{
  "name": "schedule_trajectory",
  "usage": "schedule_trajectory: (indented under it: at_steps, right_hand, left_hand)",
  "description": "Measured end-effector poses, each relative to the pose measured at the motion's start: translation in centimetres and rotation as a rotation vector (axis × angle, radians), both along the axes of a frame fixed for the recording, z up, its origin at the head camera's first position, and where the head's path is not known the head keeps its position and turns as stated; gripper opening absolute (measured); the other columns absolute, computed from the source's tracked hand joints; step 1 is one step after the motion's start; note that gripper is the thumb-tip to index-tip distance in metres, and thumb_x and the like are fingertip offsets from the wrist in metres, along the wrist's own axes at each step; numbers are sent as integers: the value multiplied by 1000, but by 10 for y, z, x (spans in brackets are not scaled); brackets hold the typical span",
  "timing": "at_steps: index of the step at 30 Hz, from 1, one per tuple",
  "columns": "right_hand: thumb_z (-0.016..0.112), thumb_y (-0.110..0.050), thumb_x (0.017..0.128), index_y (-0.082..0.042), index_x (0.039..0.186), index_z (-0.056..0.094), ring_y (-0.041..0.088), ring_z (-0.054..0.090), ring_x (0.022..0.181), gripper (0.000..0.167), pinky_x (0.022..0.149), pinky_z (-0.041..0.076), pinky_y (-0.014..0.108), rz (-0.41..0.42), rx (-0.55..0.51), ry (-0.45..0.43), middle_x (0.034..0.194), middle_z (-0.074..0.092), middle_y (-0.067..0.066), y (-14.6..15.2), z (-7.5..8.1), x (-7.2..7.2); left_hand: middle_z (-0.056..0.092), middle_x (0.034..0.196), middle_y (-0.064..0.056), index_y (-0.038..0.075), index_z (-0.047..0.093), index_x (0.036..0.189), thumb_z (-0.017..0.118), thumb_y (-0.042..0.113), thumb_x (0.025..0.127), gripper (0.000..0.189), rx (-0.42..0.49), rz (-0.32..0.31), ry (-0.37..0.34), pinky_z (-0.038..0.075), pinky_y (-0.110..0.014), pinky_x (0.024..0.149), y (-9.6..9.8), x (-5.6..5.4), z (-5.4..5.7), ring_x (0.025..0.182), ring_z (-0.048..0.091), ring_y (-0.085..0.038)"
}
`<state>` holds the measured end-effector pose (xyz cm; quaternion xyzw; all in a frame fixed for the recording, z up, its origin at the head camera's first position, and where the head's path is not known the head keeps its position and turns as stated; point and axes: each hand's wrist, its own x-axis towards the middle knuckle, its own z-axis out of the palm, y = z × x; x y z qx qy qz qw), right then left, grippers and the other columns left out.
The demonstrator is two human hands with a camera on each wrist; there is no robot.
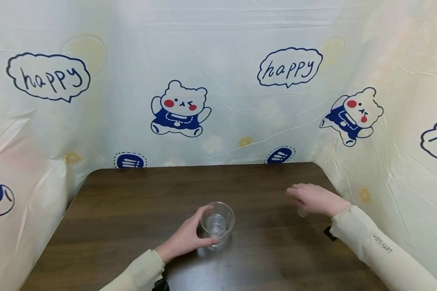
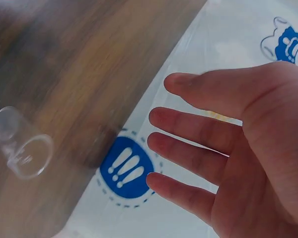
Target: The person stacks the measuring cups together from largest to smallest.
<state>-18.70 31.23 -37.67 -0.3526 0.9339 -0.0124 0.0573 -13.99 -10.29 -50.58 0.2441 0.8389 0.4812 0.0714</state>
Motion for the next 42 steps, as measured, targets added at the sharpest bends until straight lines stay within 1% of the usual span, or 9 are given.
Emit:
schedule_trajectory:
  at_steps: [5,11,20,26,28,32,36,40,42]
  right_hand:
    - [75,1,90,-12,106,70,22,69,88,21,77,59,42,1,7,3,100,69,4,14,-4,-2]
    - [76,5,87,-7,113,71,26,69,92,29,81,59,45,-15,6,-22,105,70,10,27,-7,-1]
    - [77,6,86,-4,119,72,32,69,100,35,88,58,49,-97,21,-29,111,70,12,53,-17,-4]
    - [77,7,84,-3,121,71,38,69,103,38,89,57,53,-121,12,-40,115,70,18,68,-28,-5]
    - [78,6,85,-3,122,70,39,69,103,39,89,57,54,-135,9,-45,116,69,20,70,-30,-5]
    - [78,4,85,-2,125,69,41,69,104,41,88,57,55,-159,25,-54,119,68,24,74,-35,-4]
    - [78,4,84,-1,125,68,41,69,103,42,88,57,56,-164,28,-36,119,69,25,77,-42,-4]
    - [79,5,82,-4,121,69,33,70,92,41,80,59,51,-143,15,-11,109,70,16,80,-50,-7]
    - [79,4,82,-4,122,69,32,70,90,42,78,59,50,-138,17,-11,107,70,15,81,-54,-8]
  left_hand:
    - [55,150,2,25,39,154,90,49,80,93,2,-4,3,43,-48,111,-1,-1,0,137,53,-18]
    - [55,150,4,26,39,155,89,49,80,92,-3,-6,1,43,-49,111,-1,-2,0,137,53,-18]
    - [55,150,4,26,39,154,88,53,81,92,-7,-7,7,44,-48,110,-1,-2,-1,136,54,-19]
    - [55,150,4,29,38,155,87,55,80,93,-12,-8,4,44,-49,111,-2,-2,-1,137,53,-18]
    - [55,150,3,27,38,155,86,55,81,93,-8,-12,9,44,-50,110,-2,-2,-1,137,54,-20]
    - [55,150,3,27,38,155,87,52,81,92,-8,-15,4,44,-50,110,-2,-2,-1,137,53,-20]
    - [55,150,4,28,38,155,89,50,81,92,-7,-12,-3,43,-50,110,-2,-2,0,137,53,-19]
    - [55,150,3,28,38,155,89,49,81,92,-8,-9,-6,43,-51,110,-2,-2,0,137,54,-19]
    - [55,150,4,28,38,155,90,47,81,92,-11,-6,-14,43,-50,110,-2,-2,0,137,53,-18]
